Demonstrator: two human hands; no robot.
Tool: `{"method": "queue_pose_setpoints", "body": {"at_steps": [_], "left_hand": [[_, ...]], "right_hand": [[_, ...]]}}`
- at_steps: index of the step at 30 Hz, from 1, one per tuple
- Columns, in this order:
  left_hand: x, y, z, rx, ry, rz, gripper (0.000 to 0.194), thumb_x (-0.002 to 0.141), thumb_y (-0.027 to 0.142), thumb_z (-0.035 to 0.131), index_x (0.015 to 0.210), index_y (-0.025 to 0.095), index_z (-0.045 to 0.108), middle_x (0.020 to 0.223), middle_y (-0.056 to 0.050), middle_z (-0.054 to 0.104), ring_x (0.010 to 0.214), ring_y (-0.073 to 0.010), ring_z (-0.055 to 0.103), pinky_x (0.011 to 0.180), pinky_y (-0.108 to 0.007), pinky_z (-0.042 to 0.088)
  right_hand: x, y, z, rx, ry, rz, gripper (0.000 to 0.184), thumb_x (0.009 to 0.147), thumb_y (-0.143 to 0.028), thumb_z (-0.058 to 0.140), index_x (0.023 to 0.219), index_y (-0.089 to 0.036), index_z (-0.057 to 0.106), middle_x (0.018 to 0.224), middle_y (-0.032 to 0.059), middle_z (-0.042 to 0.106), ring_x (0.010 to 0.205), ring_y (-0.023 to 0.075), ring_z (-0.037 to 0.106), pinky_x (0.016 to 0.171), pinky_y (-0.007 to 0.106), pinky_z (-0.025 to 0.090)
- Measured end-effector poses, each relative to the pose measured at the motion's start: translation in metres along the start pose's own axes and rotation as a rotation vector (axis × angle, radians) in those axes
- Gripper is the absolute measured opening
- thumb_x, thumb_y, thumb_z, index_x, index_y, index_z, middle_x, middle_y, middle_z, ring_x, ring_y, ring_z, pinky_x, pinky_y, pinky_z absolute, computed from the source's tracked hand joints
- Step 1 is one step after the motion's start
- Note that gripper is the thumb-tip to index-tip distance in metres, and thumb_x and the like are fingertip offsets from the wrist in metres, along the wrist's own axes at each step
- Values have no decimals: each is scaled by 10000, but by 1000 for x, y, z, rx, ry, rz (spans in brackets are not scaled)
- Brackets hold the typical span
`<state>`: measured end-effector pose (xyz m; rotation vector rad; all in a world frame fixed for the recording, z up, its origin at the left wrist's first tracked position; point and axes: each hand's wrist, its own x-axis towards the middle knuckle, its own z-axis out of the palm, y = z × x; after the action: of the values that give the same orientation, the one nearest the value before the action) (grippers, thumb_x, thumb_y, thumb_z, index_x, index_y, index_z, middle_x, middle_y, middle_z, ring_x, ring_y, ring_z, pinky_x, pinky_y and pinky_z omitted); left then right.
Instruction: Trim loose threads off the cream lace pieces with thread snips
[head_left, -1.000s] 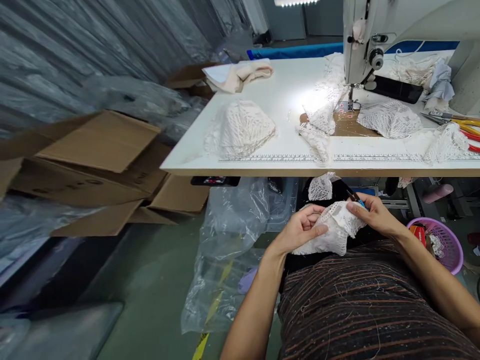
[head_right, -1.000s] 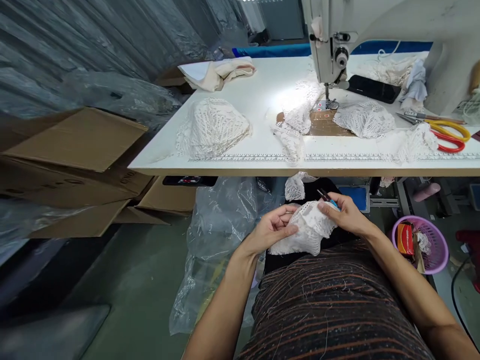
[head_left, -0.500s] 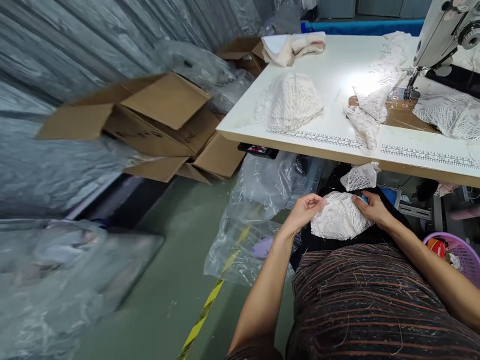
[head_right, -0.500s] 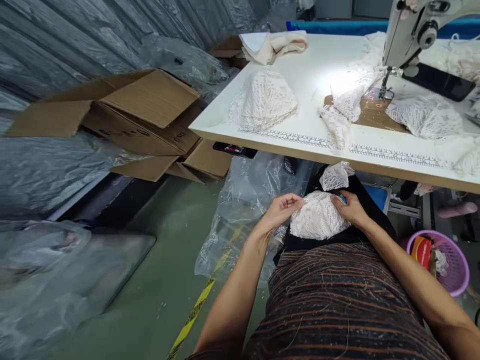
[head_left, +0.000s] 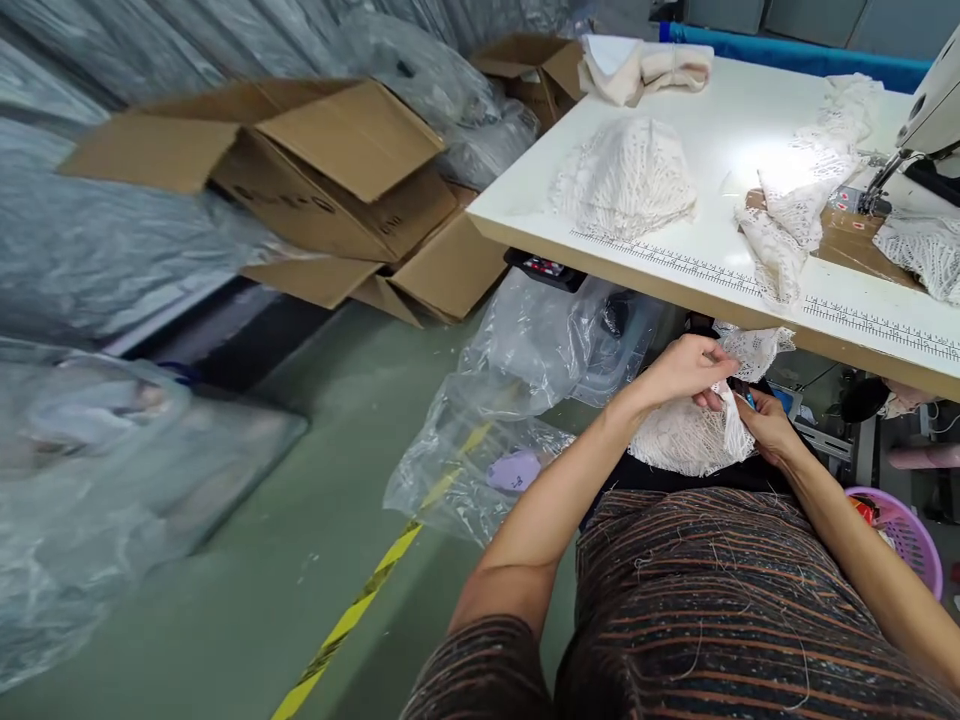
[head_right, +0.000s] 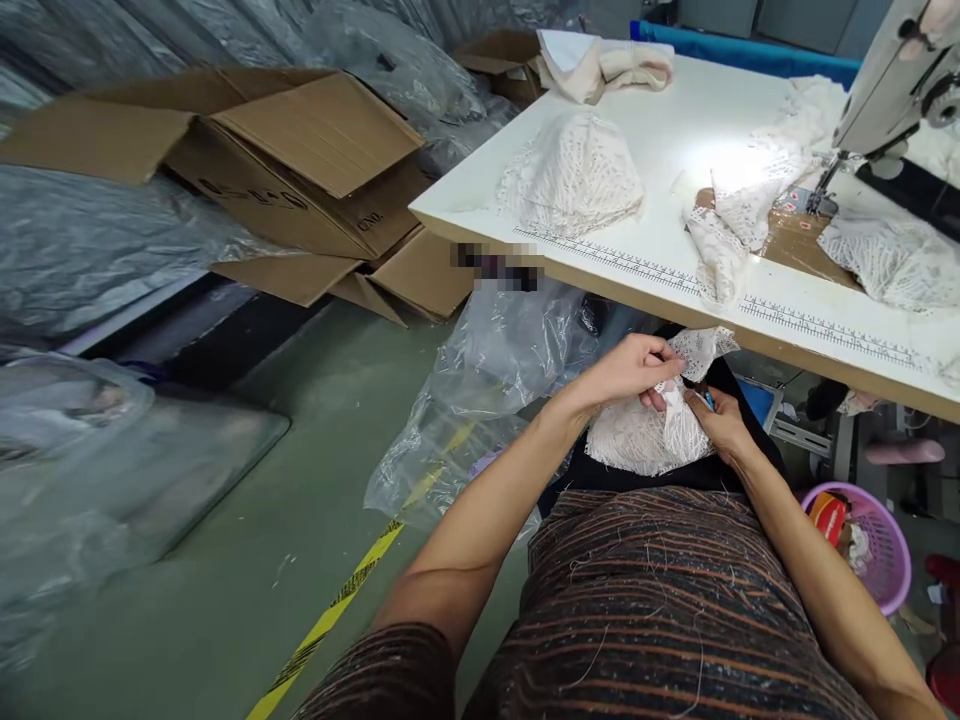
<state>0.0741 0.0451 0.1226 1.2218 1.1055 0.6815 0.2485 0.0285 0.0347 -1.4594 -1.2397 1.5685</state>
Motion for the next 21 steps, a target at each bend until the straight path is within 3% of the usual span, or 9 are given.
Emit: {"method": "queue_pose_setpoints", "body": {"at_steps": [2, 4, 7, 11, 14, 18, 21], "left_hand": [[2, 0, -5, 171, 12, 27, 162, 829, 290, 683, 759, 155, 628, 483, 26, 594, 449, -125, 609, 521, -248, 448], [-3, -2, -14, 436, 111, 61, 78, 798, 208, 668, 729, 174, 659, 517, 7, 619, 598, -190, 673, 645, -303, 500], [-16, -3, -26, 675, 237, 115, 56, 761, 189, 689, 808, 181, 719, 804, -70, 748, 949, -290, 696, 890, -392, 491], [-23, -11, -24, 521, 44, 287, 413, 789, 336, 705, 1164, 166, 679, 1250, -136, 702, 1170, -305, 635, 1027, -425, 448], [-22, -26, -15, 376, -49, 277, 535, 747, 351, 740, 1242, 175, 638, 1230, -125, 715, 1106, -276, 667, 976, -397, 494], [-22, -47, -12, 261, 29, 167, 425, 767, 410, 731, 1114, 167, 700, 1071, -101, 766, 905, -234, 707, 813, -324, 541], [-25, -54, -13, 302, 106, 145, 410, 767, 449, 740, 1080, 185, 715, 953, -77, 780, 823, -226, 702, 742, -308, 536]], "right_hand": [[-1, 0, -1, -3, -5, -9, 590, 582, -699, 743, 818, -167, 645, 670, 25, 652, 569, 148, 532, 525, 264, 422], [-3, -2, -1, -1, -4, -27, 585, 587, -709, 740, 805, -176, 638, 684, 27, 652, 593, 156, 541, 539, 268, 432], [-9, -8, 2, 17, -6, -64, 578, 600, -705, 741, 816, -178, 643, 733, 28, 657, 647, 159, 551, 578, 264, 445], [-24, -19, 8, 58, -32, -126, 566, 617, -712, 735, 787, -179, 647, 741, 18, 641, 655, 149, 531, 595, 261, 440], [-34, -24, 11, 131, -86, -162, 569, 660, -722, 706, 806, -176, 632, 726, 0, 605, 634, 128, 497, 595, 252, 420], [-38, -18, 13, 116, -111, -152, 591, 706, -756, 638, 791, -173, 592, 652, -40, 512, 577, 99, 424, 538, 225, 358], [-41, -14, 10, -80, -97, -194, 501, 771, -680, 626, 779, -180, 593, 618, -55, 489, 566, 98, 413, 523, 217, 339]]}}
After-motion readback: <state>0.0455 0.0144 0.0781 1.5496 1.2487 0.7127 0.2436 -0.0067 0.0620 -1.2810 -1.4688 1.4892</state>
